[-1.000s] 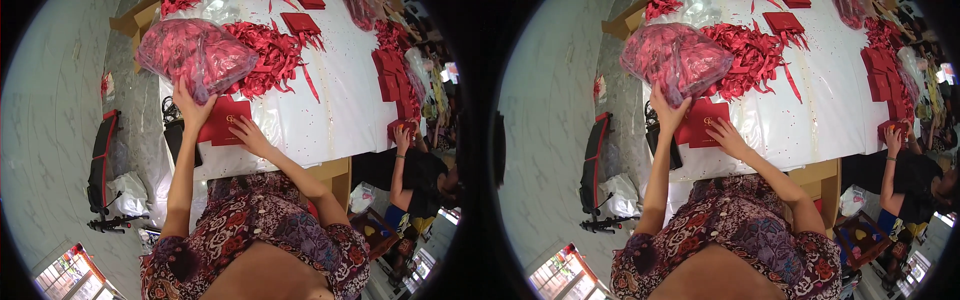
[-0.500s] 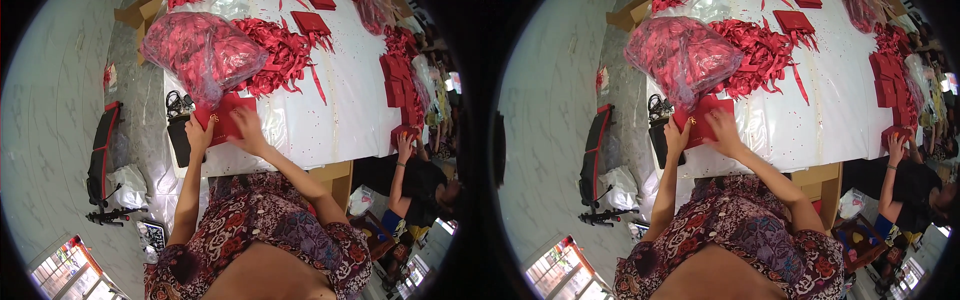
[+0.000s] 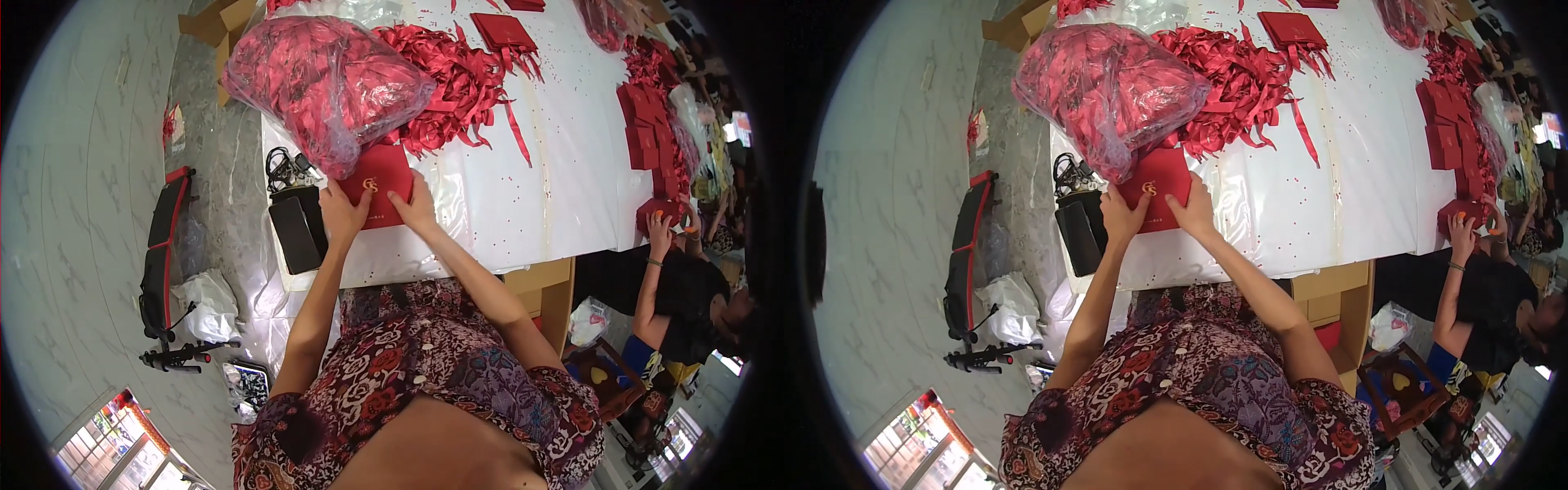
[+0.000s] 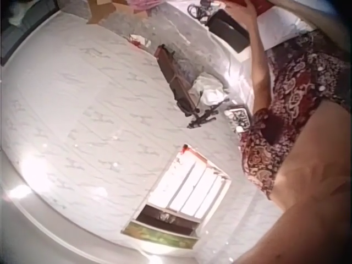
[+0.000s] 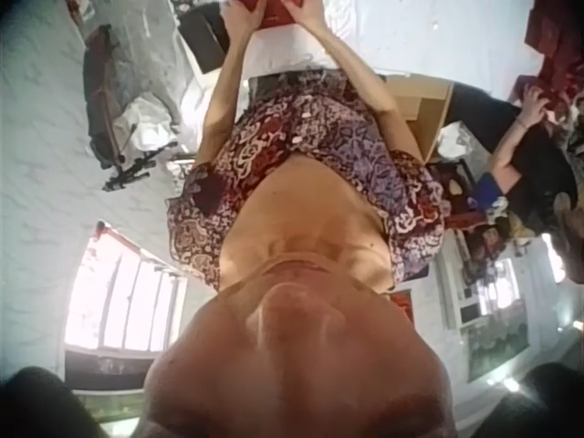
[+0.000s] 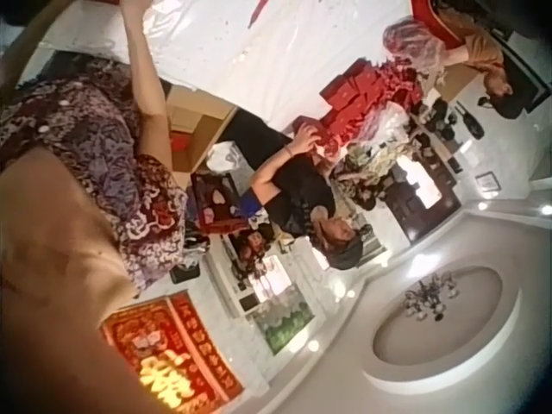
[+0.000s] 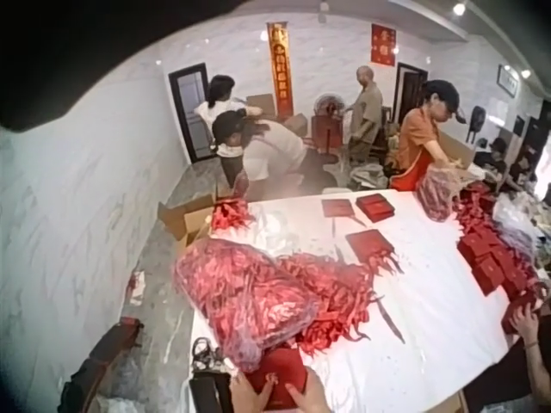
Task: Packing and organizing red envelopes and boxes into bags.
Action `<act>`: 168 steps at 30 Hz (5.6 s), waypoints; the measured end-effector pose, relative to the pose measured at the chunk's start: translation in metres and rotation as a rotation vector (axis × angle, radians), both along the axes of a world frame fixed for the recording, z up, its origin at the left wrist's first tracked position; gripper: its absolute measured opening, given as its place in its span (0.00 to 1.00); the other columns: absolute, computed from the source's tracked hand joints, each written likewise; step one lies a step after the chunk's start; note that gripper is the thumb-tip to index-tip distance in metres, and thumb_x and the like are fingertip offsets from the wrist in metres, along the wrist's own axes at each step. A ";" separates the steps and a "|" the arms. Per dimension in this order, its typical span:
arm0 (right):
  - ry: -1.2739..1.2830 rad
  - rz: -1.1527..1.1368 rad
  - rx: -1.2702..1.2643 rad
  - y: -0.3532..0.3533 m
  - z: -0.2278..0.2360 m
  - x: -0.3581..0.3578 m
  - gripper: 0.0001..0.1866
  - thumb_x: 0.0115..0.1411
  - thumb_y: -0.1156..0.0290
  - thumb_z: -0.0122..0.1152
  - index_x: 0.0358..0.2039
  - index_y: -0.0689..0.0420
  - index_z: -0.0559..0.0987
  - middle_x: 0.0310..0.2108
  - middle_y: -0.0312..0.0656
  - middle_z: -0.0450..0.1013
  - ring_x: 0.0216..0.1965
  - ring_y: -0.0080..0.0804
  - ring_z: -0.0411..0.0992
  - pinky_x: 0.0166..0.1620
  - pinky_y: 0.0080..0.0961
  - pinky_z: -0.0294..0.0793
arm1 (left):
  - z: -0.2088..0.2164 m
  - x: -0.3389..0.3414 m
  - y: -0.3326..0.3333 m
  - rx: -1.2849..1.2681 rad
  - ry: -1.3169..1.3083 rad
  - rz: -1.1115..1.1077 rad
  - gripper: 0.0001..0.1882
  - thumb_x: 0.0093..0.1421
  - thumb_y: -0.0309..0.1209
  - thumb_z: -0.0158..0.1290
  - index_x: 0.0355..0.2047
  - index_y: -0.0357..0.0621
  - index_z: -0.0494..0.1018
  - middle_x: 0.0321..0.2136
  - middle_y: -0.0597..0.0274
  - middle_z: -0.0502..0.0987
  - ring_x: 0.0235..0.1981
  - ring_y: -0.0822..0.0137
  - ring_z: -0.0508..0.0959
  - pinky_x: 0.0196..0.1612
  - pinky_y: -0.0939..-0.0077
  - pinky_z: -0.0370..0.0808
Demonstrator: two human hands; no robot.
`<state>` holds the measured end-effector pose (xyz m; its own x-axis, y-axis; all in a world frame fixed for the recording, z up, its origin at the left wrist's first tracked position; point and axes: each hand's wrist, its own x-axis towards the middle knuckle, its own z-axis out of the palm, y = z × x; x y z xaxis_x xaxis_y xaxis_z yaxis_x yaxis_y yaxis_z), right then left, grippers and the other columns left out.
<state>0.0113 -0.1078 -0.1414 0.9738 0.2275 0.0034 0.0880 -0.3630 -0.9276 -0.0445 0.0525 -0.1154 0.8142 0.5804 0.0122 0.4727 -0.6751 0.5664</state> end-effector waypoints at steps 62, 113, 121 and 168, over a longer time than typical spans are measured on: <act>-0.646 -0.039 0.173 -0.091 0.035 0.011 0.13 0.62 0.74 0.58 0.46 0.55 0.81 0.45 0.46 0.77 0.50 0.47 0.74 0.53 0.35 0.72 | -0.045 -0.121 -0.097 0.292 -0.477 -0.304 0.22 0.55 0.27 0.55 0.51 0.38 0.72 0.50 0.46 0.71 0.53 0.45 0.68 0.56 0.54 0.65; -0.569 -0.018 -0.387 -0.114 0.015 -0.013 0.18 0.60 0.65 0.59 0.48 0.62 0.76 0.42 0.50 0.71 0.46 0.51 0.67 0.49 0.49 0.65 | -0.014 -0.012 -0.047 0.159 -0.268 -0.548 0.40 0.50 0.33 0.65 0.64 0.48 0.63 0.64 0.48 0.61 0.63 0.40 0.56 0.65 0.51 0.59; -0.128 0.018 -0.447 -0.078 0.000 0.049 0.23 0.68 0.58 0.44 0.35 0.66 0.80 0.38 0.59 0.75 0.37 0.59 0.74 0.45 0.47 0.72 | 0.008 0.000 -0.064 0.402 -0.179 -0.525 0.54 0.37 0.51 0.71 0.63 0.46 0.63 0.58 0.48 0.66 0.59 0.45 0.62 0.59 0.54 0.62; -0.510 0.218 -0.364 -0.046 0.066 -0.023 0.36 0.53 0.57 0.69 0.56 0.62 0.67 0.53 0.57 0.64 0.54 0.54 0.64 0.52 0.43 0.69 | -0.013 -0.060 -0.070 -1.754 -0.438 0.367 0.39 0.66 0.64 0.33 0.64 0.48 0.58 0.60 0.56 0.68 0.58 0.52 0.71 0.61 0.52 0.66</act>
<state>-0.0116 -0.1538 -0.0757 0.8022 0.4926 0.3373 0.5903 -0.5700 -0.5716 -0.1043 -0.0179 -0.1279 0.7643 0.2846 -0.5787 0.0854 0.8448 0.5282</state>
